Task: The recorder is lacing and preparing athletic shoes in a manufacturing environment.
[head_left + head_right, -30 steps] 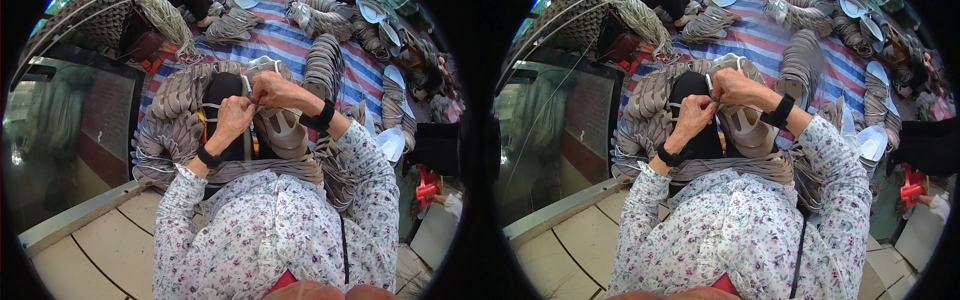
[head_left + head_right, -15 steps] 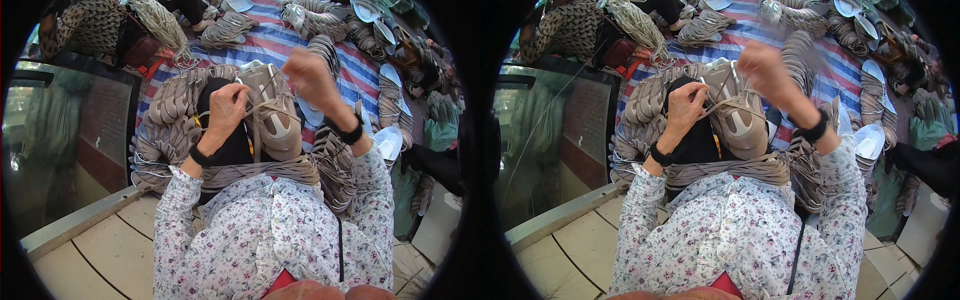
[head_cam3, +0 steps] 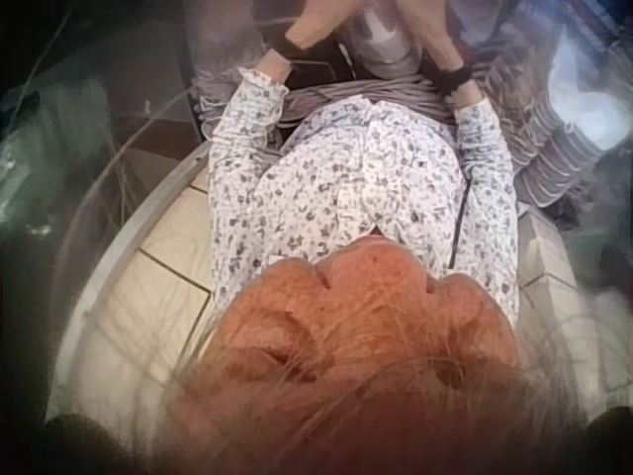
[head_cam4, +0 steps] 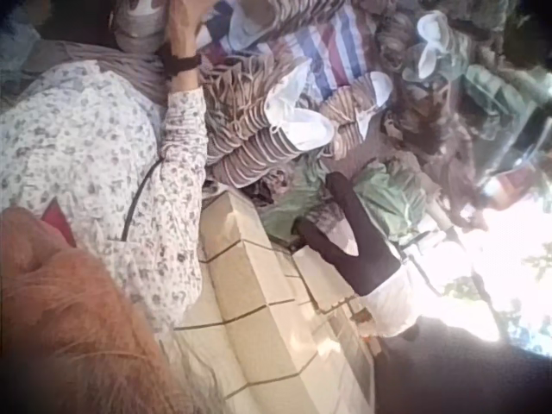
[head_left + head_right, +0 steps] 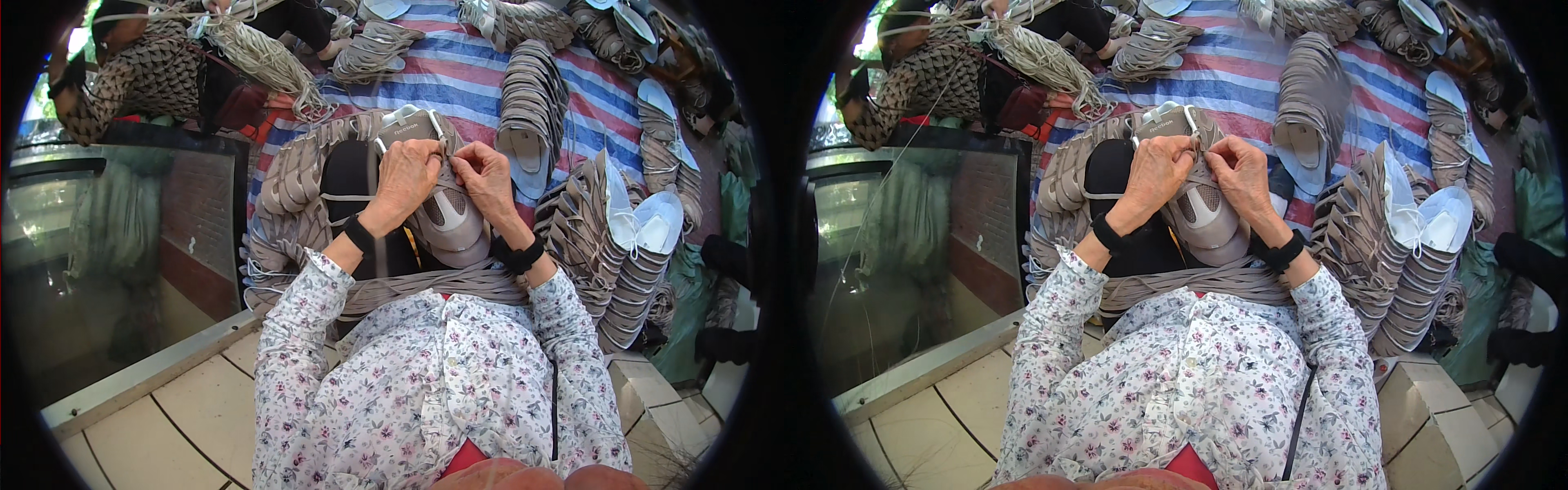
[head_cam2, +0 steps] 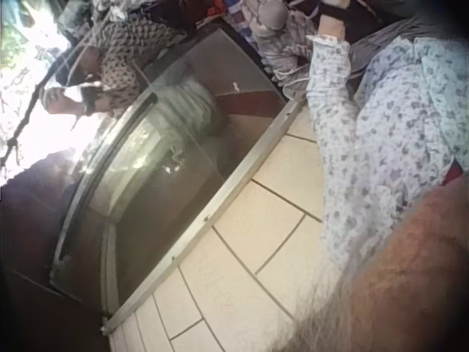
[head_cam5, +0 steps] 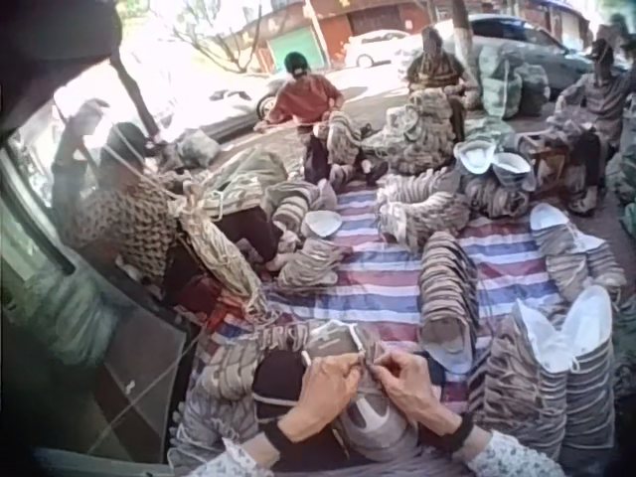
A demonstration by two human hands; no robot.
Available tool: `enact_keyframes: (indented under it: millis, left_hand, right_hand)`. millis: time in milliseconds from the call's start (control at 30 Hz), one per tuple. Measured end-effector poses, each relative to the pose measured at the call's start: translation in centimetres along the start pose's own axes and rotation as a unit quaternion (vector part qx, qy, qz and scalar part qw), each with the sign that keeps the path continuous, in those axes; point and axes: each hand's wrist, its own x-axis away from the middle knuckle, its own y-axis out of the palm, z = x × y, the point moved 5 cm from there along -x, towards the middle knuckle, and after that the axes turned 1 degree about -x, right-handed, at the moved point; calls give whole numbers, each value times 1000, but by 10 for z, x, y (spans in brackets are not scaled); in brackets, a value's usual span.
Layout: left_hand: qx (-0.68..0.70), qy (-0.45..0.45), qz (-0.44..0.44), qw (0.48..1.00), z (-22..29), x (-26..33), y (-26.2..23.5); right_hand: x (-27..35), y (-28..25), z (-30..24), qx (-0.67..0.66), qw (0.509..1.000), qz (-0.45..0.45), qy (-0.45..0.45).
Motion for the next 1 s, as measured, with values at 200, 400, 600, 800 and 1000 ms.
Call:
enact_keyframes:
  millis: [200,400,600,800,1000]
  left_hand:
    - [-6,23,-31,999,2,-9,-2]
    - [29,-24,-16,999,-2,0,-9]
    - [-222,-30,21,974,-31,10,-41]
    - [-288,-164,78,940,-114,53,-150]
    - [-236,-176,101,950,-127,88,-163]
  right_hand:
    - [2,2,-3,-6,999,15,-40]
    - [-8,-36,0,-91,995,26,5]
    - [-53,-123,2,139,979,150,-11]
    - [-37,-96,-78,376,844,110,-365]
    - [21,21,-65,314,888,-150,-300]
